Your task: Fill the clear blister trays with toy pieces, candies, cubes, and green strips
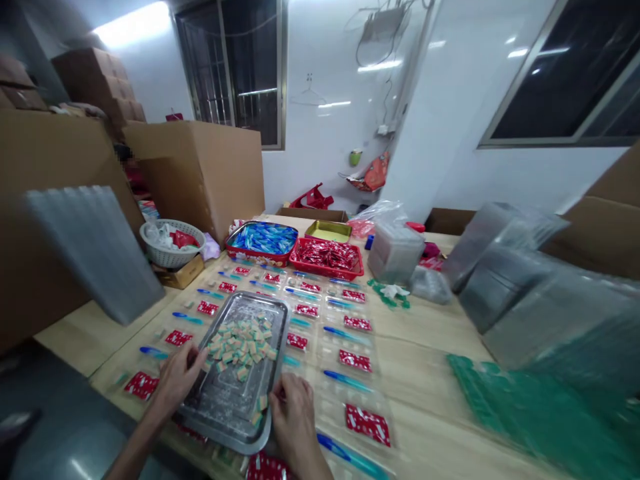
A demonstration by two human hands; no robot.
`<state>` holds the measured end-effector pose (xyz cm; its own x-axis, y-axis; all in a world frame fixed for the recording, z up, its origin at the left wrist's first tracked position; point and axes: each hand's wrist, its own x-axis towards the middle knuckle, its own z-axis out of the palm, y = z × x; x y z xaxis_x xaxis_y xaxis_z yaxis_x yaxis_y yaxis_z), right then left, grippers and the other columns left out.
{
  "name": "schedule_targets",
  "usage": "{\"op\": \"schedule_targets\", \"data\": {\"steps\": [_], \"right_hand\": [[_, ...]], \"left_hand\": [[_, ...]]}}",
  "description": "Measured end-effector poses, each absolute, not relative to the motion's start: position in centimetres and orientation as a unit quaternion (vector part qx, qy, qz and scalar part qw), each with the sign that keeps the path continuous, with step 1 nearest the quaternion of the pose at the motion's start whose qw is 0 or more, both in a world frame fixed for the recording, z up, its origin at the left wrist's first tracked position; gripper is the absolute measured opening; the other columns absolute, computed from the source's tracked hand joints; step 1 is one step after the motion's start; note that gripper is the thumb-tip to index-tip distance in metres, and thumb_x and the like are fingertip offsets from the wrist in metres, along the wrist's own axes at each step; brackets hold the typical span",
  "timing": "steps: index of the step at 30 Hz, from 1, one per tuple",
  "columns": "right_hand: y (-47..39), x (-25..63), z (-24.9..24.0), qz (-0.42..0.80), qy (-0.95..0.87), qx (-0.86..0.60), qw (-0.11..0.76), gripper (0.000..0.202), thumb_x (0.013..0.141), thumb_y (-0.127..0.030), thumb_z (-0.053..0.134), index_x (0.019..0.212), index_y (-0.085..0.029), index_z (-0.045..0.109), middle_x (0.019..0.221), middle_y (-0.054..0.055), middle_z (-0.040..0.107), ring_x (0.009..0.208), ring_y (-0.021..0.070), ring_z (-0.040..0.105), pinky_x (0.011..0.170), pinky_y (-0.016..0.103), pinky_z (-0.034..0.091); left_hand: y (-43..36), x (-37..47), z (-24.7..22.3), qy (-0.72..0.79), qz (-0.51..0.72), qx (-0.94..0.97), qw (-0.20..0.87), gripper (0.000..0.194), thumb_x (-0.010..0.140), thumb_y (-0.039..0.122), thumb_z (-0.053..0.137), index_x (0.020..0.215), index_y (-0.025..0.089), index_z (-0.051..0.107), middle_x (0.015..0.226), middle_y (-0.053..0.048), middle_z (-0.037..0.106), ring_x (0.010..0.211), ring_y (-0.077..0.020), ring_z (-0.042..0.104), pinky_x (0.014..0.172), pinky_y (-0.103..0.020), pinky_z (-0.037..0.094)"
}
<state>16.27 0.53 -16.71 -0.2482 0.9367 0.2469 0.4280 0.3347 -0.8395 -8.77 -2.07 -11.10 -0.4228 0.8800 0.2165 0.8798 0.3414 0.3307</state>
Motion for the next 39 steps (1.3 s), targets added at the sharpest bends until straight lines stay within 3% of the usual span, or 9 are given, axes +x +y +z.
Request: {"op": "schedule_targets", "data": {"steps": [13,18,27,39], "right_hand": [[-1.5,13.4,-16.3,0.350,-0.748,-0.471,0.312,0.011,0.071,-0.009,0.052,0.071,-0.019,0.053,0.076,0.001,0.062,0.079,0.0193,0.056,0.082,0.033,0.037],[-1.3,13.2,-15.8,0.370,-0.725,-0.481,0.326,0.016,0.065,-0.005,0.051,0.069,-0.020,0.053,0.075,0.002,0.062,0.079,0.0191,0.055,0.074,0.029,0.039],[-2.5,9.6,-14.1,0.389,-0.745,-0.420,0.342,0.022,0.065,-0.002,0.054,0.075,-0.021,0.055,0.086,0.002,0.062,0.089,0.0205,0.053,0.085,0.033,0.037],[-0.8,9.9,-16.2,0.363,-0.809,-0.370,0.277,0.011,0.072,-0.008,0.051,0.074,-0.018,0.054,0.079,0.002,0.062,0.083,0.0191,0.055,0.085,0.034,0.034]], "left_hand": [[-4.6,-12.3,-12.4,0.843,0.165,0.511,0.023,0.031,0.084,0.049,0.036,0.069,0.023,0.045,0.075,-0.004,0.064,0.076,-0.0213,0.058,0.069,-0.032,0.038],[-4.5,-12.8,-12.0,0.846,0.177,0.502,0.022,0.032,0.079,0.053,0.037,0.067,0.024,0.042,0.068,-0.002,0.060,0.070,-0.0207,0.057,0.064,-0.030,0.038],[-5.8,-17.0,-9.9,0.853,0.164,0.495,-0.007,0.036,0.077,0.057,0.037,0.066,0.024,0.043,0.058,0.002,0.054,0.064,-0.0189,0.056,0.060,-0.027,0.035],[-5.4,-17.3,-11.1,0.863,0.131,0.487,0.009,0.027,0.086,0.043,0.041,0.074,0.021,0.051,0.077,-0.001,0.062,0.075,-0.0174,0.058,0.067,-0.028,0.037]]}}
